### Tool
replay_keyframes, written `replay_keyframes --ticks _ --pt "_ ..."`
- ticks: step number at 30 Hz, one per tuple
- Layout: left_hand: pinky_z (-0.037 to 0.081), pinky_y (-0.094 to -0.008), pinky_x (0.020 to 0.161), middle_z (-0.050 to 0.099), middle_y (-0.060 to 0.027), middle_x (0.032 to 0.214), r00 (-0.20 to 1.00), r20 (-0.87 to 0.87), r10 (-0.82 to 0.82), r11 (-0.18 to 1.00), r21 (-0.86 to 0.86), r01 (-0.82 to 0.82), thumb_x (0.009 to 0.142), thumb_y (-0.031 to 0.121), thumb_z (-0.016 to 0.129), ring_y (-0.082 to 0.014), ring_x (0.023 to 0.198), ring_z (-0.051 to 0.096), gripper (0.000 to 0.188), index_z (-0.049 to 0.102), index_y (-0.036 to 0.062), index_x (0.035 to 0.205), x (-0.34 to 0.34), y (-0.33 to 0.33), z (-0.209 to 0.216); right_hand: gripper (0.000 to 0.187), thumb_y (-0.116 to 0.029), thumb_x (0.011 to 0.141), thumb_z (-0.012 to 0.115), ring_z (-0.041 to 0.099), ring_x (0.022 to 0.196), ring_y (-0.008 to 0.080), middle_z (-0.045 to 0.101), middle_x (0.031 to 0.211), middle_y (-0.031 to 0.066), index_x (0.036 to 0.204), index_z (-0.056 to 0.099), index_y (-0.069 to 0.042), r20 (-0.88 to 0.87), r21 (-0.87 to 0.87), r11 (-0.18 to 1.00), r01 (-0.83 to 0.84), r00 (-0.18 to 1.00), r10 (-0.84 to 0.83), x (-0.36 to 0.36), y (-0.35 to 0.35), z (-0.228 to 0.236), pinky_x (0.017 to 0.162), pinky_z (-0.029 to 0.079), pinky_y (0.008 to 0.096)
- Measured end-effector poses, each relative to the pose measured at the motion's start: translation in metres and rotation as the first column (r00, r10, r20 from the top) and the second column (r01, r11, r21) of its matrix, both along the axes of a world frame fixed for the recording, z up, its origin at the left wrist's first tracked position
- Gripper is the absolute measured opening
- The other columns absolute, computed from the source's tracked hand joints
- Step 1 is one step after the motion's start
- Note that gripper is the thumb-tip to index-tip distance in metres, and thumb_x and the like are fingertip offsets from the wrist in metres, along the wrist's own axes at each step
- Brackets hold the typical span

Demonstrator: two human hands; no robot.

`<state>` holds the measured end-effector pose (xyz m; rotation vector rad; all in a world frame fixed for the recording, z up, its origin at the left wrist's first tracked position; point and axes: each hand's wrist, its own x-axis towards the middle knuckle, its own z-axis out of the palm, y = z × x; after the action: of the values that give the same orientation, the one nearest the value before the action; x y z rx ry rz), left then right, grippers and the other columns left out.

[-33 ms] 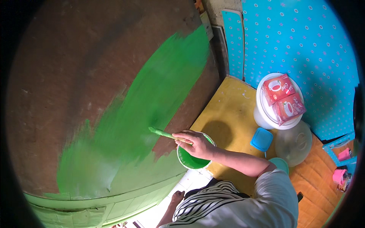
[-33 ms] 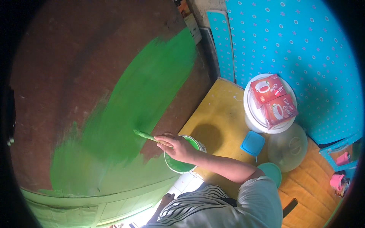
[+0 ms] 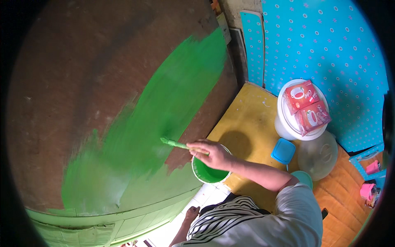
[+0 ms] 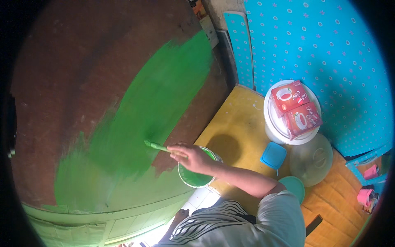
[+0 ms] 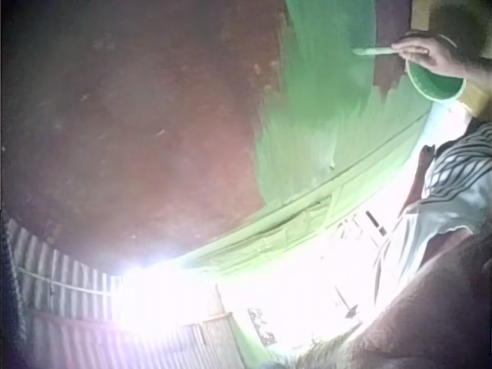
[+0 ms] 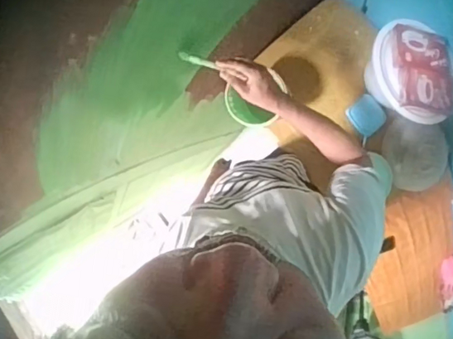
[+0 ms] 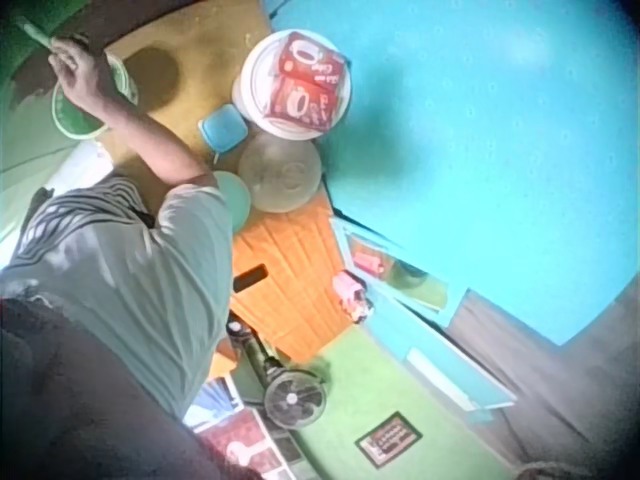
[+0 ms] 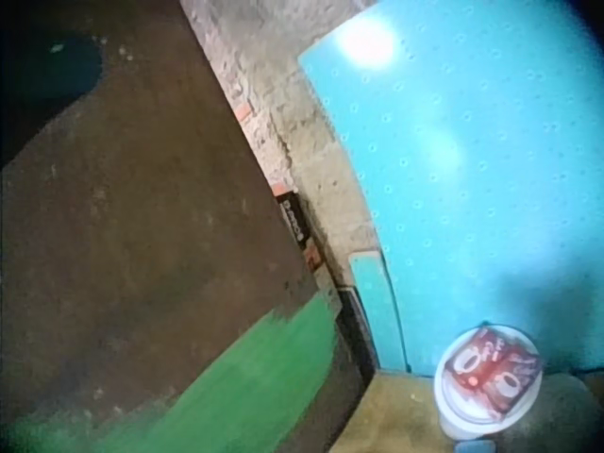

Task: The person paints a wooden panel green with a brush, dipping the brush into a bucket of green paint and applying it to the surface in broad strokes.

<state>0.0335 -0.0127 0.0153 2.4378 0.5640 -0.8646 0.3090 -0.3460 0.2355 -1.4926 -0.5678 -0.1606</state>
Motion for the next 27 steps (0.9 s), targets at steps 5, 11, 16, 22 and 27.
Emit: replay_keyframes --ticks 5,11,16,22,27 --pt "0.054 -0.0343 0.078 0.073 -0.0141 0.081 0.995 -0.028 0.100 0.994 -0.037 -0.101 0.091 0.047 0.061 -0.0224 0.080 0.071 0.049 0.064 -0.0017 0.090 0.000 -0.002 0.001 0.027 -0.015 0.094 0.066 0.069 0.096 0.0170 0.071 0.109 0.0106 0.117 0.066 -0.002 0.104 0.062 0.965 0.254 0.960 -0.259 0.074 -0.056 -0.002 0.088 0.054 0.0298" --pt "0.056 -0.0314 0.074 0.071 -0.0156 0.082 0.959 -0.029 0.282 0.913 -0.298 -0.278 0.096 0.036 0.062 -0.0200 0.079 0.071 0.042 0.059 -0.0051 0.095 0.008 -0.022 0.027 0.035 -0.023 0.097 0.064 0.069 0.080 0.0132 0.072 0.092 0.0102 0.123 0.061 0.000 -0.192 0.209 0.777 0.593 0.804 -0.563 0.179 -0.150 -0.011 0.074 0.056 0.0257" --pt "0.057 -0.0356 0.078 0.060 -0.0124 0.089 0.876 0.067 0.477 0.626 -0.726 -0.285 0.100 0.033 0.056 -0.0234 0.085 0.068 0.035 0.052 -0.0014 0.094 0.059 -0.059 0.063 0.033 -0.022 0.096 0.064 0.068 0.084 0.0137 0.071 0.094 0.0101 0.120 0.064 -0.001 -0.139 0.212 0.726 0.654 0.756 -0.640 0.190 -0.144 -0.003 0.074 0.054 0.0251" --pt "0.058 -0.0384 0.080 0.059 -0.0131 0.095 0.847 0.114 0.518 0.545 -0.808 -0.225 0.103 0.039 0.047 -0.0258 0.085 0.068 0.038 0.046 0.0011 0.102 0.123 -0.103 0.126 0.032 -0.012 0.091 0.067 0.068 0.093 0.0265 0.067 0.096 0.0124 0.122 0.064 -0.006 0.178 0.030 0.879 0.476 0.863 -0.473 0.055 -0.024 0.019 0.077 0.054 0.0357" --pt "0.058 -0.0396 0.081 0.058 -0.0143 0.094 0.902 0.112 0.417 0.590 -0.788 -0.175 0.102 0.039 0.050 -0.0260 0.085 0.068 0.040 0.045 -0.0001 0.102 0.144 -0.125 0.144 0.032 -0.011 0.093 0.064 0.069 0.093 0.0200 0.067 0.108 0.0105 0.125 0.062 -0.007 0.113 -0.005 0.993 0.114 0.987 -0.113 -0.022 0.027 0.025 0.074 0.059 0.0305"
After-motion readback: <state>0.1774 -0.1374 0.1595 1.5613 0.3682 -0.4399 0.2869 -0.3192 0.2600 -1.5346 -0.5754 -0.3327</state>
